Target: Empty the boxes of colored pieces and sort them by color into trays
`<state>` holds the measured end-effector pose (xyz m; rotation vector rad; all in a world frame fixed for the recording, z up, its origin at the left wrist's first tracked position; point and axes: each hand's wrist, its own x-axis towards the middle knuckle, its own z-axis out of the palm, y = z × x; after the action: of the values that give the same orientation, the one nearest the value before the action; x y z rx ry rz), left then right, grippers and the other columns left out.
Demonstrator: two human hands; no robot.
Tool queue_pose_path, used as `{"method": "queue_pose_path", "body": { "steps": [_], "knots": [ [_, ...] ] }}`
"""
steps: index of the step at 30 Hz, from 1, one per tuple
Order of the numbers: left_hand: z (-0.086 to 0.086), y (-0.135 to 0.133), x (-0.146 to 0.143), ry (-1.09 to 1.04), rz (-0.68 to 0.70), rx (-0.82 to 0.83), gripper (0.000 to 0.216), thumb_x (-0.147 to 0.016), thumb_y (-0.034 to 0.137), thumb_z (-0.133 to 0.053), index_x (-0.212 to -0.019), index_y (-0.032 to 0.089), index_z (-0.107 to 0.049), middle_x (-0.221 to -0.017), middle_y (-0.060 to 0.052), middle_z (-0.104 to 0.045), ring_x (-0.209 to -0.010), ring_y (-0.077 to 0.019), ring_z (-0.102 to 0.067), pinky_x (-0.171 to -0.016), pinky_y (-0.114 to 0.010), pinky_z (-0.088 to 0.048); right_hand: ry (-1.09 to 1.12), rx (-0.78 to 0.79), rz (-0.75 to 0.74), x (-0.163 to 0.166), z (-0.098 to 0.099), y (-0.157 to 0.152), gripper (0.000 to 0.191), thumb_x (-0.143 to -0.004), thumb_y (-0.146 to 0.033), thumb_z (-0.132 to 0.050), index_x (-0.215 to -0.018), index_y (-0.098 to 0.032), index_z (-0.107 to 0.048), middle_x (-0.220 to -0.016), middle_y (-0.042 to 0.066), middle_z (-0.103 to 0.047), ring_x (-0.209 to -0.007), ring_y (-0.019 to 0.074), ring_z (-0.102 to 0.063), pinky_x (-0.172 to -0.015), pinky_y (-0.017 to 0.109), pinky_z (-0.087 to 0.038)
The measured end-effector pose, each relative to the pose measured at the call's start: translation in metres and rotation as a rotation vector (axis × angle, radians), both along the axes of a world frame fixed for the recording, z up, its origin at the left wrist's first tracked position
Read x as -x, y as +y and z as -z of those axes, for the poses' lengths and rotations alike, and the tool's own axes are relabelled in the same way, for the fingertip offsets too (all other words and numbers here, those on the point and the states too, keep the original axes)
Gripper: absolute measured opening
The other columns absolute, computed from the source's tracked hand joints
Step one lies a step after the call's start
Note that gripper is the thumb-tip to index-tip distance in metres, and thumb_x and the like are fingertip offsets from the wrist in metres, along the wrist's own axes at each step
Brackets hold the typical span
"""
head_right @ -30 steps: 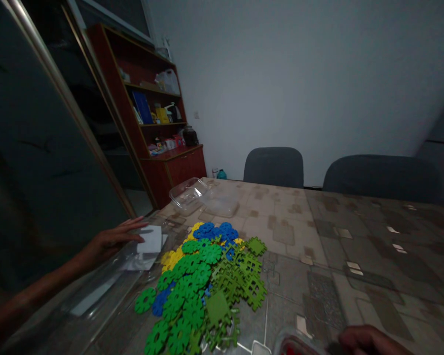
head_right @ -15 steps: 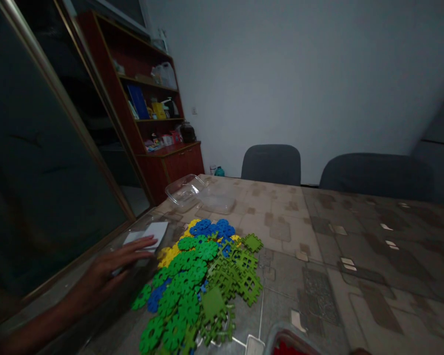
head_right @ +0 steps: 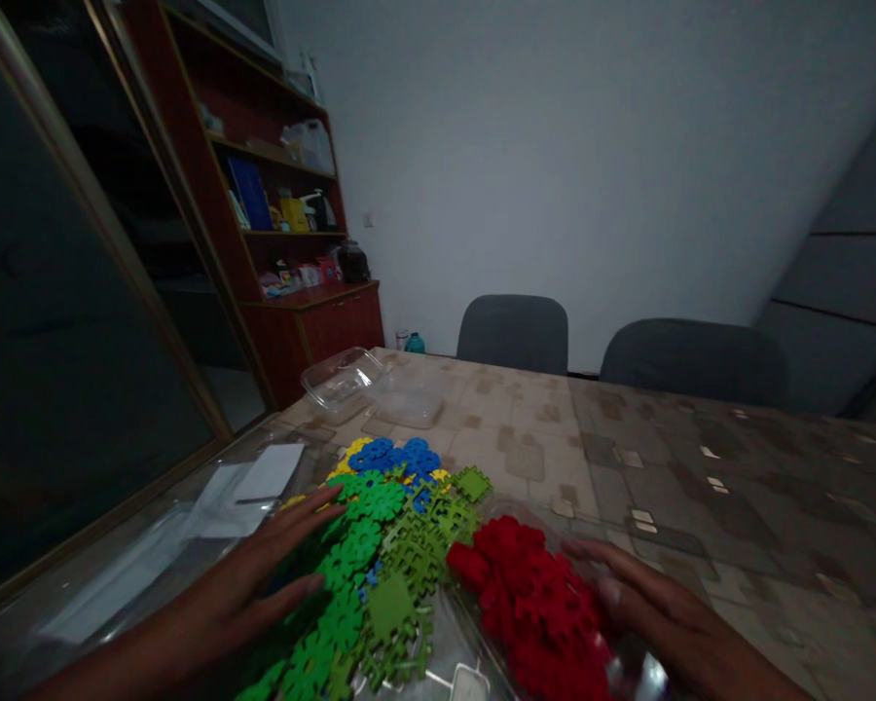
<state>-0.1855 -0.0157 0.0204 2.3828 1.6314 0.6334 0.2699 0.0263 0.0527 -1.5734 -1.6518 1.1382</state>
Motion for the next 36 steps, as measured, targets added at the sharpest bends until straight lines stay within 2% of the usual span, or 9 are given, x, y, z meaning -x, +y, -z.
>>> {"method": "queue_pose_path", "body": {
  "steps": [3,5,10,13,17,22,25,30,36],
  "knots": [
    [-0.004,0.002,0.002,-0.025,-0.025,0.008,0.049,-0.101,0.041,-0.05,-0.149,0.032,-0.047,-0.161,-0.007,-0.039,-0.143,-0.0336,-0.043,-0.113,-0.058,-0.04,-0.004,-0.021,-0.055,0.013,-0.024,0.026,0.06,-0.076,-0.078,-0.056,-0.115,-0.036,-0.078,-0.141,0.006,-0.064,-0.124,0.0383,-0.062,-0.079,0.046,-0.063],
    [0.002,-0.01,0.002,-0.017,-0.05,-0.012,0.055,-0.1,0.045,-0.052,-0.153,0.038,-0.039,-0.163,-0.004,-0.034,-0.145,-0.0342,-0.04,-0.112,-0.059,-0.041,0.013,-0.111,-0.073,0.031,-0.036,0.042,0.061,-0.082,-0.075,-0.05,-0.114,-0.032,-0.078,-0.138,0.009,-0.066,-0.119,0.0371,-0.065,-0.08,0.046,-0.062],
    [0.046,-0.049,-0.003,0.084,-0.077,-0.079,0.111,-0.074,0.075,-0.068,-0.161,0.037,-0.011,-0.168,-0.01,-0.021,-0.147,-0.0449,-0.032,-0.11,-0.066,-0.039,-0.125,-0.553,-0.239,0.103,-0.051,0.065,0.042,-0.093,-0.046,-0.047,-0.112,-0.026,-0.078,-0.111,0.011,-0.077,-0.102,0.0301,-0.07,-0.087,0.045,-0.055],
    [0.07,-0.052,-0.003,0.132,-0.08,-0.08,0.124,-0.07,0.08,-0.068,-0.162,0.035,0.001,-0.166,-0.015,-0.025,-0.146,-0.0467,-0.032,-0.108,-0.064,-0.042,-0.313,-0.726,-0.326,0.148,-0.055,0.064,0.037,-0.096,-0.031,-0.046,-0.12,-0.028,-0.075,-0.089,0.009,-0.073,-0.083,0.0253,-0.067,-0.074,0.038,-0.052],
    [0.081,-0.046,-0.003,0.153,-0.121,-0.101,0.133,-0.063,0.084,-0.07,-0.161,0.034,0.005,-0.167,-0.017,-0.02,-0.147,-0.0477,-0.03,-0.108,-0.063,-0.041,-0.51,-0.819,-0.326,0.185,-0.056,0.066,0.033,-0.097,-0.026,-0.053,-0.122,-0.028,-0.074,-0.086,0.009,-0.066,-0.083,0.0247,-0.063,-0.07,0.033,-0.048],
    [0.076,-0.046,-0.006,0.129,-0.099,-0.072,0.128,-0.068,0.077,-0.071,-0.162,0.03,0.001,-0.168,-0.016,-0.017,-0.147,-0.0463,-0.03,-0.11,-0.06,-0.041,-0.68,-0.939,-0.211,0.185,-0.045,0.078,0.025,-0.095,-0.026,-0.059,-0.115,-0.024,-0.075,-0.092,0.012,-0.065,-0.09,0.0281,-0.06,-0.074,0.036,-0.05],
    [0.073,-0.048,-0.008,0.113,-0.081,-0.055,0.122,-0.072,0.068,-0.072,-0.162,0.029,0.0,-0.168,-0.016,-0.017,-0.147,-0.046,-0.029,-0.111,-0.058,-0.041,-0.705,-1.04,-0.233,0.179,-0.037,0.074,0.028,-0.094,-0.026,-0.06,-0.119,-0.024,-0.071,-0.098,0.013,-0.065,-0.091,0.0291,-0.058,-0.075,0.039,-0.052],
    [0.072,-0.045,-0.01,0.084,-0.064,-0.064,0.129,-0.067,0.072,-0.075,-0.162,0.031,0.001,-0.167,-0.018,-0.017,-0.146,-0.0481,-0.03,-0.11,-0.061,-0.041,-0.593,-1.159,-0.299,0.17,-0.035,0.065,0.032,-0.094,-0.024,-0.057,-0.123,-0.019,-0.068,-0.107,0.017,-0.063,-0.093,0.0311,-0.057,-0.078,0.044,-0.054],
    [0.076,-0.044,-0.009,0.108,-0.082,-0.085,0.115,-0.076,0.064,-0.075,-0.162,0.037,-0.003,-0.166,-0.012,-0.024,-0.144,-0.0465,-0.036,-0.109,-0.058,-0.044,-0.468,-1.275,-0.249,0.157,-0.035,0.073,0.035,-0.099,-0.025,-0.048,-0.129,-0.017,-0.065,-0.114,0.018,-0.06,-0.096,0.028,-0.057,-0.082,0.044,-0.054]
  ]
}}
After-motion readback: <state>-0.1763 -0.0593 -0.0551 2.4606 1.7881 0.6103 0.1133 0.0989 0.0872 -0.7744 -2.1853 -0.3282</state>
